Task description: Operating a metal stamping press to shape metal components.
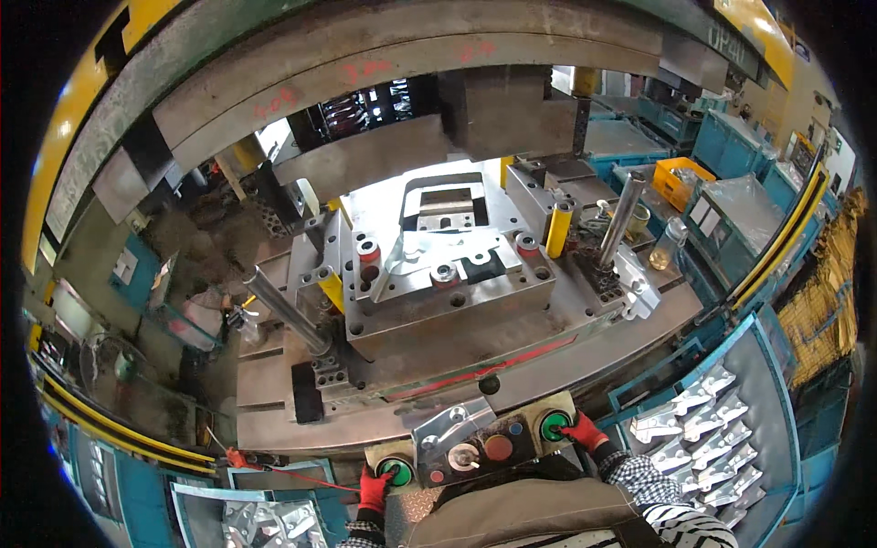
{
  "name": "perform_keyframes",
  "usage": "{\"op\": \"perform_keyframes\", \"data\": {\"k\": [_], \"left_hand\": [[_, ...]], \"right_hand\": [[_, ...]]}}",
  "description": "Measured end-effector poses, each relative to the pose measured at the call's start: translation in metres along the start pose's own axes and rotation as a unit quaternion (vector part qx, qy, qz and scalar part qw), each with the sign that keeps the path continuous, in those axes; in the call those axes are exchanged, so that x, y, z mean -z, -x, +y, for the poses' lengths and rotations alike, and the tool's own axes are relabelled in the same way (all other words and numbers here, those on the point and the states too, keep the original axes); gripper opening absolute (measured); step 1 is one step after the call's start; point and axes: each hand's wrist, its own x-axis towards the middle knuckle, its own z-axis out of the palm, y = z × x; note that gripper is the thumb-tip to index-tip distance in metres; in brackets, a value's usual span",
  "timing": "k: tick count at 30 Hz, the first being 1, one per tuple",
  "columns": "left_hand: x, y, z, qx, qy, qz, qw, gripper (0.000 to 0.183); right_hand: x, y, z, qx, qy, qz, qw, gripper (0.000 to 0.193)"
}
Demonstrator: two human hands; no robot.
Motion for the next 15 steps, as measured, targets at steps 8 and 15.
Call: {"op": "perform_keyframes", "data": {"k": [8,15], "left_hand": [[-0.007,0.009,0.003,-0.008,0.011,0.045,0.999,0.052],[-0.016,0.014,0.022,0.008,0.008,0.024,1.000,0.045]], "right_hand": [[-0.003,0.008,-0.014,-0.024,-0.067,0.032,0.997,0.060],[0.002,0.004,0.000,0.002,-0.056,0.028,0.998,0.056]]}}
